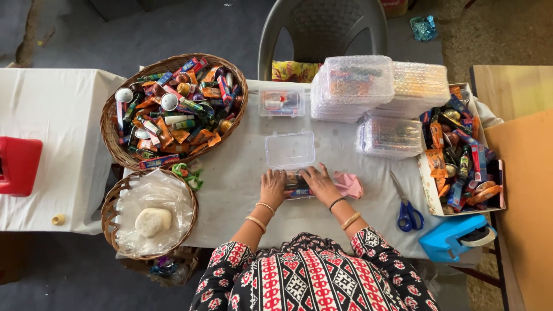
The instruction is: The person picks small toy and candy packets from a basket and places them into a clear plastic container, closes the lid, and wraps the container in bubble wrap, stacking the wrapped containers with others on the table.
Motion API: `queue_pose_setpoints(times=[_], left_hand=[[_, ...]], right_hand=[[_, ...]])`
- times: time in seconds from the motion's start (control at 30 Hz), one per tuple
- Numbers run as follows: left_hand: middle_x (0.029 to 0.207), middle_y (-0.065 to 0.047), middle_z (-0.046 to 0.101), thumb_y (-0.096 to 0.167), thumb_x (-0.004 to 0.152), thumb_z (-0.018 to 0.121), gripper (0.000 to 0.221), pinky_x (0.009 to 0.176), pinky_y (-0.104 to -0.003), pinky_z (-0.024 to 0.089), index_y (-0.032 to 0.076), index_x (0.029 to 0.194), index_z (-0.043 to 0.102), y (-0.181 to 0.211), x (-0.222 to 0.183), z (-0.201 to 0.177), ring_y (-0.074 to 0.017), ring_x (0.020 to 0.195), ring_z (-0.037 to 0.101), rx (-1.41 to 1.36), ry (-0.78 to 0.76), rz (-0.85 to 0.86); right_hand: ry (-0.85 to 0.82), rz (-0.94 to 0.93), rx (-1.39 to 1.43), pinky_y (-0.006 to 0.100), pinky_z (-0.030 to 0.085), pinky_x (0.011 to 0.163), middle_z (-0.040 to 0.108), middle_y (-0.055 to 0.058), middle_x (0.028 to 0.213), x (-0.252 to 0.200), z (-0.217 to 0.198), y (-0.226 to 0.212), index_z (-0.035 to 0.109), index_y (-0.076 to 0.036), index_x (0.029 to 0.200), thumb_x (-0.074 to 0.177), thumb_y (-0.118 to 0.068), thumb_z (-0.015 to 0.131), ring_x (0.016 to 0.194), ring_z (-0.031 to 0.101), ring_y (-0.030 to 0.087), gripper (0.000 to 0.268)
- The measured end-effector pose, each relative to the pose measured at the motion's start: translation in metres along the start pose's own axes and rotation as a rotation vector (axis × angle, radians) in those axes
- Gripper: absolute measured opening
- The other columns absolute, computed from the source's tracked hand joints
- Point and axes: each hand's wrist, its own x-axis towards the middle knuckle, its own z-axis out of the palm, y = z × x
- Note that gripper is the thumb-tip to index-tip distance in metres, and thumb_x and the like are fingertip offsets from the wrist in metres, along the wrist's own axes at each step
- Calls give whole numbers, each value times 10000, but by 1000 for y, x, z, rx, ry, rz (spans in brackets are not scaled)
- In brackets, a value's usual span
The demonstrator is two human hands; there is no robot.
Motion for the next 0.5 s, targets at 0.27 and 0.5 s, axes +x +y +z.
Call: queue_pose_setpoints(times=[0.27, 0.5], left_hand=[[1327, -67, 520, 515, 593, 916, 1053, 1117, -544, 267, 130, 1466, 470, -4, -1, 10, -317, 1372, 355, 6, 21, -15], [1363, -52, 495, 545, 592, 907, 1069, 1154, -574, 218, 154, 1477, 454, -4, -6, 3, -294, 1396, 320, -28, 3, -22]], right_hand=[[-66, 140, -5, 512, 315, 1098, 648, 87, 1180, 10, 1, 1, 575, -44, 1313, 887, -66, 566, 1244, 526, 221, 427], [-63, 162, -15, 543, 299, 1112, 574, 68, 1292, 8, -4, 0, 619, -105, 1292, 881, -91, 602, 1287, 459, 261, 411]])
